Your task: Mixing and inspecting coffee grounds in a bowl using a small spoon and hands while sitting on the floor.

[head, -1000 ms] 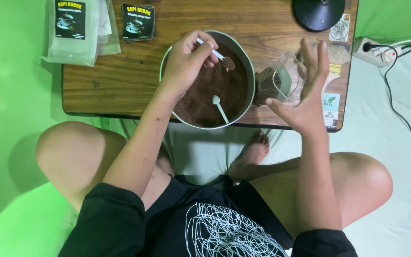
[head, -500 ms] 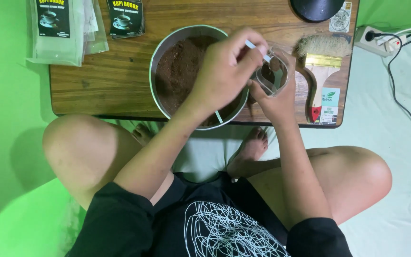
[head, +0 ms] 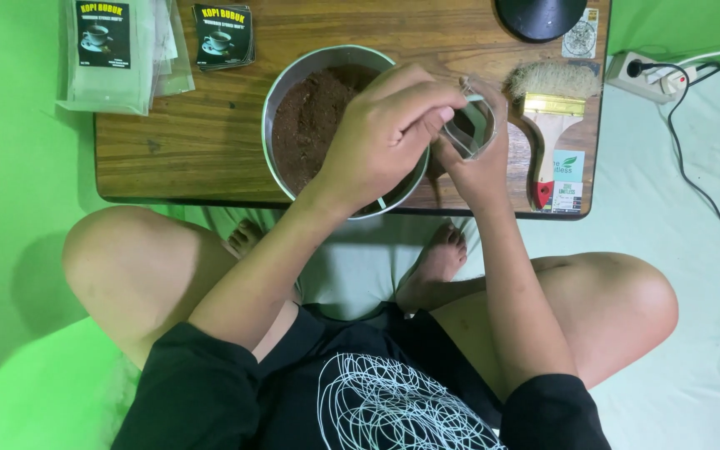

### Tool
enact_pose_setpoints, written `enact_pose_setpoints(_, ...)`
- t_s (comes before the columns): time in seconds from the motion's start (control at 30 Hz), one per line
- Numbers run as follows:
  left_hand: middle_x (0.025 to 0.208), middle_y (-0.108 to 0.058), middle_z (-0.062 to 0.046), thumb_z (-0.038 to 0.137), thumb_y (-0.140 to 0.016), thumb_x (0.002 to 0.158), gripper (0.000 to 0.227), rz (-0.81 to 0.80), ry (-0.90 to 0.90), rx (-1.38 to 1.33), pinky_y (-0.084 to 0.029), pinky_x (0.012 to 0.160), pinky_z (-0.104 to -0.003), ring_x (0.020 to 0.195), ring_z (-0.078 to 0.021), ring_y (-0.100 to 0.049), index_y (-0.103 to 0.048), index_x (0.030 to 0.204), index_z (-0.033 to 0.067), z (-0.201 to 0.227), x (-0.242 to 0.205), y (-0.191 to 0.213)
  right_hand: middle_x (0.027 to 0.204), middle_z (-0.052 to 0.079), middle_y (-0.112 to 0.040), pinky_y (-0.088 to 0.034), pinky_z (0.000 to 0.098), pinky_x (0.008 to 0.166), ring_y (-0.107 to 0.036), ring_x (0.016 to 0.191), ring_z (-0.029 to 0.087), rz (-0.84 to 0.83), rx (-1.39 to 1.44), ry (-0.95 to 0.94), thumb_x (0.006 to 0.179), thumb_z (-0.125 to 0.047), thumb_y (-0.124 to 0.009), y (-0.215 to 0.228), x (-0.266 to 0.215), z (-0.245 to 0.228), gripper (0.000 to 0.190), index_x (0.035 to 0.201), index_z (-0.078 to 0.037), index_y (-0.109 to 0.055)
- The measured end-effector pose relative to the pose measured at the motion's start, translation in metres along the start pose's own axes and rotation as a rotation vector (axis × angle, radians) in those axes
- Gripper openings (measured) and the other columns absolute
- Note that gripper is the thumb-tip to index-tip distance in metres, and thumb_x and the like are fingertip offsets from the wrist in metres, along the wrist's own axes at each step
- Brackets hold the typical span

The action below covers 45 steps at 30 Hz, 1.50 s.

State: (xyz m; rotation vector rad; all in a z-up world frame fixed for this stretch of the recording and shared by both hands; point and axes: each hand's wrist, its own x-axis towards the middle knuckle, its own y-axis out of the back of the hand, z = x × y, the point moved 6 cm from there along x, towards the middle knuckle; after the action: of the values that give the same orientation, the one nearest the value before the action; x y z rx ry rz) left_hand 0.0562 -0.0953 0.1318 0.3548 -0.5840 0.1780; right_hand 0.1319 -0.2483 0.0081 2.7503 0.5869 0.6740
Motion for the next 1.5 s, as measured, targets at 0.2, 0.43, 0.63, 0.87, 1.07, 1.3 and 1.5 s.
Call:
enact_pose_setpoints(0.2,0.104,-0.065,-0.002,0.005,-0.059,0.105,0.010,0.293,0.216,-0.185,-0.048,0.081,-0.023,0.089,-0.0108,-0.061,-0.066,0.113,0.0050,-0.024,-0.023,0.037,0.128,0.015,-0.060,-0.049,0.0460,0.114,-0.063,0.123,0.031,0.032,0.007,0.091,0.090,-0.010,-0.071,0.008,-0.001,-0.028,0.064,0.146,-0.010,-0.039)
enact_pose_setpoints(0.43,0.102,-0.070,-0.004,0.005,-0.059,0.101,0.011,0.309,0.312,-0.088,-0.053,0.084,-0.027,0.089,-0.0137,-0.064,-0.068,0.106,0.0032,-0.074,-0.055,0.056,0.150,0.024,-0.053,-0.046,0.0655,0.122,-0.058,0.140,0.044,-0.037,0.048,0.094,0.089,-0.042,-0.080,0.000,-0.008,-0.015,0.093,0.160,-0.023,-0.023)
enact_pose_setpoints(0.63,0.098,-0.072,-0.005,0.003,-0.059,0.097,0.012,0.300,0.415,-0.048,-0.050,0.078,-0.026,0.086,-0.0145,-0.065,-0.069,0.103,0.0014,-0.099,-0.077,0.067,0.121,0.010,-0.070,-0.033,0.0592,0.121,-0.053,0.135,0.037,0.049,-0.110,-0.022,0.080,-0.034,-0.072,0.005,-0.008,0.005,0.082,0.153,-0.015,-0.039)
enact_pose_setpoints(0.87,0.095,-0.071,-0.003,0.004,-0.060,0.097,0.011,0.266,0.397,0.084,-0.046,0.070,-0.026,0.078,-0.0136,-0.059,-0.070,0.101,0.0025,-0.098,-0.083,0.072,0.141,0.018,-0.061,-0.045,0.0555,0.123,-0.061,0.137,0.037,0.013,0.078,0.005,0.085,-0.040,-0.080,0.003,-0.011,0.010,0.096,0.160,-0.018,-0.024)
enact_pose_setpoints(1.07,0.098,-0.074,-0.004,0.005,-0.061,0.096,0.011,0.223,0.378,0.162,-0.043,0.064,-0.026,0.076,-0.0144,-0.060,-0.071,0.100,0.0015,-0.096,-0.081,0.073,0.142,0.020,-0.061,-0.049,0.0470,0.112,-0.062,0.128,0.035,-0.055,0.066,-0.072,0.083,-0.014,-0.068,-0.001,-0.017,0.012,0.078,0.152,-0.018,-0.033)
enact_pose_setpoints(1.3,0.089,-0.068,-0.008,0.000,-0.063,0.094,0.005,0.171,0.193,0.385,-0.046,0.066,-0.033,0.072,-0.0218,-0.059,-0.068,0.095,0.0014,-0.090,-0.080,0.073,0.157,0.020,-0.049,-0.041,0.0490,0.122,-0.048,0.148,0.037,-0.095,0.197,-0.078,0.086,-0.012,-0.074,0.000,-0.018,0.008,0.087,0.159,-0.013,-0.026)
enact_pose_setpoints(1.5,0.083,-0.062,-0.007,0.005,-0.066,0.090,0.004,-0.031,-0.077,0.809,-0.044,0.083,-0.036,0.078,-0.0255,-0.055,-0.065,0.086,0.0066,-0.089,-0.090,0.061,0.182,0.004,-0.016,-0.018,0.0692,0.148,-0.020,0.175,0.034,0.112,-0.041,0.208,0.082,-0.049,-0.076,0.025,-0.012,-0.033,0.114,0.170,-0.042,-0.004)
